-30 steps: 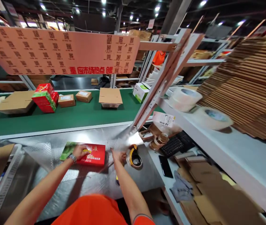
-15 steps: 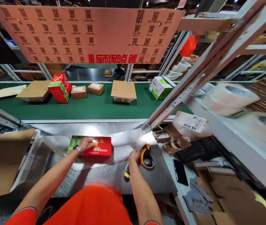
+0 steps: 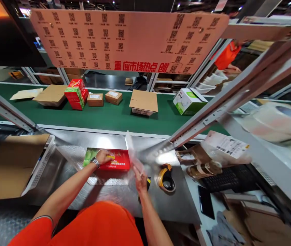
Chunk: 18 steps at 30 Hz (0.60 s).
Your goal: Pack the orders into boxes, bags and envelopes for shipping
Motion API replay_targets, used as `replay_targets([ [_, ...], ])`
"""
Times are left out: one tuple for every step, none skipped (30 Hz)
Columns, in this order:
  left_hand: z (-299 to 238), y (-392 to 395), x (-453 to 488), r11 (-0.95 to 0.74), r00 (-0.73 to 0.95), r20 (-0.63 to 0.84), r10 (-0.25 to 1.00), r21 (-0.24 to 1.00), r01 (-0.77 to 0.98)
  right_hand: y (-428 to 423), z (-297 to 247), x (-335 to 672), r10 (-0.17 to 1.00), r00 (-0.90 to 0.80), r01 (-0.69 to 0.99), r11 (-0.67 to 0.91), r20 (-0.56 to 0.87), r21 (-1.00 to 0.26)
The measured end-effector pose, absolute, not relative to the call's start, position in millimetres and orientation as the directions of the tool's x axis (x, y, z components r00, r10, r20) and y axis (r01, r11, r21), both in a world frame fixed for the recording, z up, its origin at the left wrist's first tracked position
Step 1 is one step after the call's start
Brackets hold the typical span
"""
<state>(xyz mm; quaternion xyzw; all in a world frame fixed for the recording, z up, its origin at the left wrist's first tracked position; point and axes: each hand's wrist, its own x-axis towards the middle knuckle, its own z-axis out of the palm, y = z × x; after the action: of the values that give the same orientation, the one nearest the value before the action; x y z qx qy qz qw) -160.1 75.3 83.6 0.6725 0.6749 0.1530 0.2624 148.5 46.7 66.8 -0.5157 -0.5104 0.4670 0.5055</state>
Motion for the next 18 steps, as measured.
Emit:
replay_targets([
  [83, 74, -159, 0.043, 0.046, -0.144, 0.989, 0.558, 0.828, 41, 71, 137, 0.991, -0.113, 0.110, 0.080, 0.067, -0.991],
  [84, 72, -161, 0.036, 0.046, -0.133, 0.990, 0.558, 0.829, 38, 73, 126, 0.963, -0.254, 0.157, 0.134, 0.091, -0.978],
  [84, 67, -165, 0.029, 0.038, -0.108, 0.993, 0.554, 0.832, 36, 74, 115, 0.927, -0.359, 0.193, 0.185, 0.106, -0.964],
  [85, 61, -172, 0.023, 0.018, -0.070, 0.997, 0.546, 0.838, 36, 73, 106, 0.898, -0.427, 0.224, 0.222, 0.109, -0.949],
  [84, 53, -182, 0.023, -0.012, -0.024, 1.000, 0.532, 0.847, 36, 72, 99, 0.880, -0.463, 0.258, 0.249, 0.107, -0.934],
  [83, 43, -193, 0.037, -0.056, 0.022, 0.998, 0.512, 0.858, 36, 68, 94, 0.869, -0.484, 0.292, 0.271, 0.102, -0.917],
  [80, 31, -205, 0.076, -0.117, 0.053, 0.992, 0.490, 0.869, 37, 65, 92, 0.861, -0.499, 0.325, 0.293, 0.100, -0.899],
  [76, 19, -217, 0.136, -0.185, 0.061, 0.981, 0.471, 0.872, 37, 61, 92, 0.852, -0.514, 0.355, 0.317, 0.100, -0.880],
  [70, 6, -229, 0.209, -0.251, 0.035, 0.967, 0.456, 0.865, 38, 58, 94, 0.838, -0.536, 0.380, 0.346, 0.100, -0.858],
  [64, -7, -240, 0.285, -0.311, -0.015, 0.950, 0.442, 0.850, 39, 55, 96, 0.820, -0.564, 0.407, 0.379, 0.098, -0.831],
  [57, -20, -249, 0.352, -0.359, -0.068, 0.931, 0.432, 0.830, 41, 54, 100, 0.799, -0.595, 0.429, 0.409, 0.090, -0.805],
  [50, -33, -257, 0.400, -0.388, -0.118, 0.914, 0.422, 0.814, 43, 54, 103, 0.778, -0.624, 0.446, 0.434, 0.076, -0.783],
  [43, -47, -264, 0.431, -0.401, -0.161, 0.902, 0.407, 0.805, 46, 56, 105, 0.757, -0.651, 0.460, 0.453, 0.057, -0.764],
  [37, -60, -270, 0.451, -0.407, -0.194, 0.892, 0.390, 0.803, 50, 59, 105, 0.739, -0.672, 0.474, 0.468, 0.037, -0.746],
  [31, -73, -275, 0.471, -0.416, -0.222, 0.882, 0.372, 0.800, 55, 63, 103, 0.731, -0.682, 0.487, 0.475, 0.020, -0.733],
  [27, -86, -279, 0.489, -0.423, -0.249, 0.871, 0.358, 0.795, 60, 68, 98, 0.730, -0.683, 0.499, 0.478, 0.011, -0.723],
  [23, -98, -281, 0.505, -0.431, -0.271, 0.861, 0.348, 0.790, 66, 72, 90, 0.734, -0.679, 0.505, 0.484, 0.018, -0.714],
  [20, -110, -283, 0.520, -0.441, -0.282, 0.852, 0.347, 0.781, 72, 76, 79, 0.736, -0.676, 0.503, 0.503, 0.042, -0.703],
])
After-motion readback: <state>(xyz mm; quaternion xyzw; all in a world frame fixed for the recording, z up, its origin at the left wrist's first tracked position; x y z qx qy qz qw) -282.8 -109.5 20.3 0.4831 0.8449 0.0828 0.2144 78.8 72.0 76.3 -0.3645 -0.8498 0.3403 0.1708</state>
